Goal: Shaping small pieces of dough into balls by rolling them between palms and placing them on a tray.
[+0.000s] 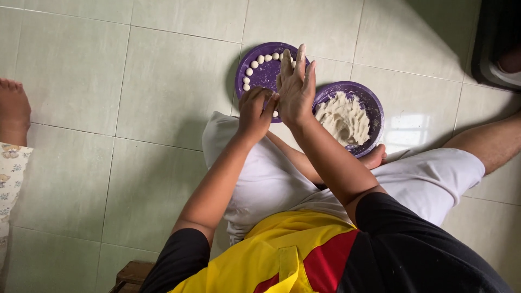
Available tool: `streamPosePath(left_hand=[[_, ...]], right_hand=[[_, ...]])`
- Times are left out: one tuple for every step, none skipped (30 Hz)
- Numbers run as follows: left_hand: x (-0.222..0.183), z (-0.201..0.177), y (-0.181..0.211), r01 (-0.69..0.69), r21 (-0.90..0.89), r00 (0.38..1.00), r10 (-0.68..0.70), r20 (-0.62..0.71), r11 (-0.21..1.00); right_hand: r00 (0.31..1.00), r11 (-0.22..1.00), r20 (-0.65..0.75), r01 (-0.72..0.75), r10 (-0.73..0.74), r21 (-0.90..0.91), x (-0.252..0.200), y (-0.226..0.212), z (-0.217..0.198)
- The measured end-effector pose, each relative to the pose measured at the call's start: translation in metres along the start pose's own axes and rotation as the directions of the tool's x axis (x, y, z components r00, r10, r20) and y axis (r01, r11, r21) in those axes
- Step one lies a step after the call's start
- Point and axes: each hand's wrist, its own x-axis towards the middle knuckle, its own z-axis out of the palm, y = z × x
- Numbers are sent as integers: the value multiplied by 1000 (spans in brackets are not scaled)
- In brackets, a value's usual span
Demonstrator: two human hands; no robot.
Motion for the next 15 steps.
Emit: streamPosePath(left_hand=[[4, 1, -10, 95, -138, 985, -73, 156, 986], [7, 2, -21, 207, -257, 941, -120, 316, 944], [7, 4, -37, 213, -255, 940, -127, 317, 943], [8, 7, -53, 293, -185, 918, -221, 330, 938], [9, 9, -70, 368, -112, 889, -313, 335, 923], [4, 17, -83, 372, -109, 887, -318, 335, 922], [-1, 26, -97, 432, 3, 826, -397, 400, 902], [-5, 34, -111, 479, 119, 755, -478, 450, 870], [-4, 37, -110, 481, 124, 750, -481, 454, 868], [-4, 41, -109, 426, 243, 696, -487, 528, 872], [-1, 46, -108, 350, 351, 634, -496, 594, 868], [-3, 50, -113, 347, 353, 632, -495, 597, 869], [-4, 53, -119, 314, 426, 572, -527, 629, 849], [-6, 57, -124, 273, 495, 509, -560, 654, 825], [-8, 62, -128, 268, 498, 507, -560, 655, 825]], right_hand=[[1000, 998, -3, 15, -15, -65, 5, 5, -5], [1000, 991, -4, 30, -30, -130, 10, 10, -10], [1000, 991, -5, 23, -24, -129, 12, 11, -15], [999, 955, 21, -26, 34, -294, 14, 11, -20], [995, 890, 40, -66, 94, -451, 17, 12, -24], [994, 891, 41, -70, 99, -448, 13, 11, -29], [981, 807, 15, -150, 193, -571, 10, 10, -33], [959, 699, -23, -221, 282, -680, 7, 9, -37], [958, 701, -27, -227, 284, -676, 2, 12, -43], [939, 602, -90, -285, 333, -745, -3, 14, -50], [916, 493, -158, -337, 369, -802, -6, 16, -56], [916, 495, -161, -339, 368, -800, -12, 22, -63], [913, 469, -172, -343, 369, -814, -16, 28, -69], [911, 443, -184, -347, 370, -827, -20, 34, -76], [911, 447, -185, -349, 369, -824, -23, 34, -77]])
